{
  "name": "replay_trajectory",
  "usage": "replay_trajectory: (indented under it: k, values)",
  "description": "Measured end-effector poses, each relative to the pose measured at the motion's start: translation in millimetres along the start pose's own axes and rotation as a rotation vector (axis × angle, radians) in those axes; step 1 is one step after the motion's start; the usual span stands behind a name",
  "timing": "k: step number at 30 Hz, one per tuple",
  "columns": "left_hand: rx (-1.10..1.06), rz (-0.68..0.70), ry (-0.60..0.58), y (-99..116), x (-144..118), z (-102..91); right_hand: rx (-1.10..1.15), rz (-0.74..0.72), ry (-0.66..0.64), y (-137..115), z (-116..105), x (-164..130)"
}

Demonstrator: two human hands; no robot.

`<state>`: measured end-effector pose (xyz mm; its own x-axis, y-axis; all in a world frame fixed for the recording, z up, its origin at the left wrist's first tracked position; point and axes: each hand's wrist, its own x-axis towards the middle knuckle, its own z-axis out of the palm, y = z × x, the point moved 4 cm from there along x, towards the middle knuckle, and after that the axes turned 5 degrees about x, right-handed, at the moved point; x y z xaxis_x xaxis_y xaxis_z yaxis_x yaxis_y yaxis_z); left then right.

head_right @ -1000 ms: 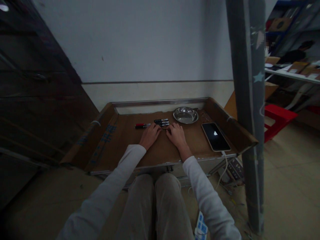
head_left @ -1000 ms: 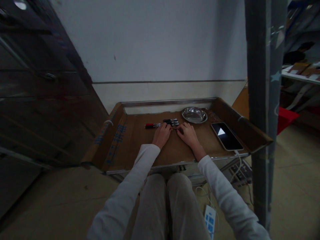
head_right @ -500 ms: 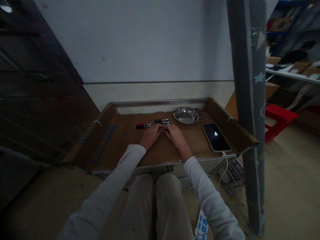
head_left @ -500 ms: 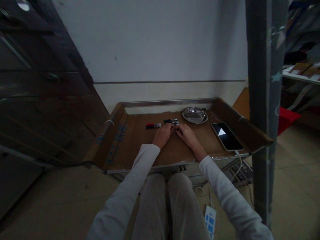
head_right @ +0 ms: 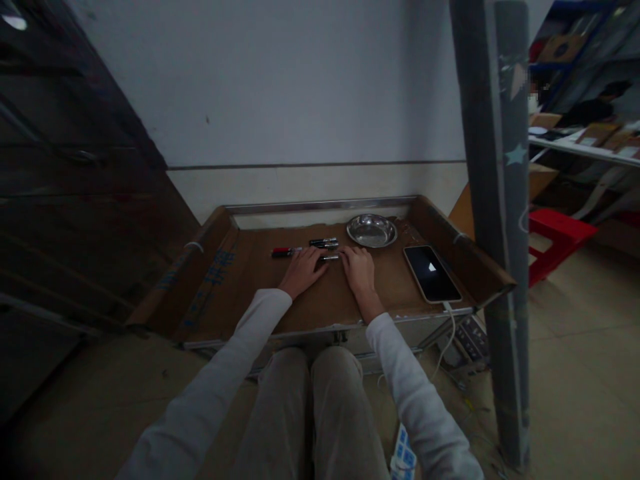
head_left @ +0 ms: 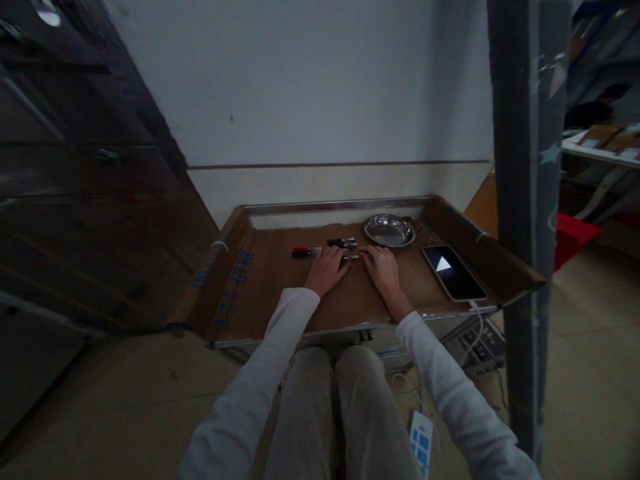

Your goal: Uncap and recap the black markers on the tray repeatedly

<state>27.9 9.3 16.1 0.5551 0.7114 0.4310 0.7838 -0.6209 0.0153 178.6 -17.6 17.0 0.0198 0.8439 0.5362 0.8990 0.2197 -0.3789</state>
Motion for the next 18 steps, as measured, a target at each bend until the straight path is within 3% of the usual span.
replay_trajectory:
  k: [5,13,18]
  values:
    - [0.001,-0.010,-0.010,0.6,1.1,-3.0,-0.050,0.026,-0.034,1.7,2.8,-0.5]
    - [-0.045,-0.045,0.048,-0.5,1.2,-7.3,-0.032,-0.053,-0.079,-10.2,1.9,-0.4]
    - [-0.054,-0.116,0.124,-2.6,-5.9,-18.6,0.183,-0.313,-0.187,-32.4,1.1,-5.2]
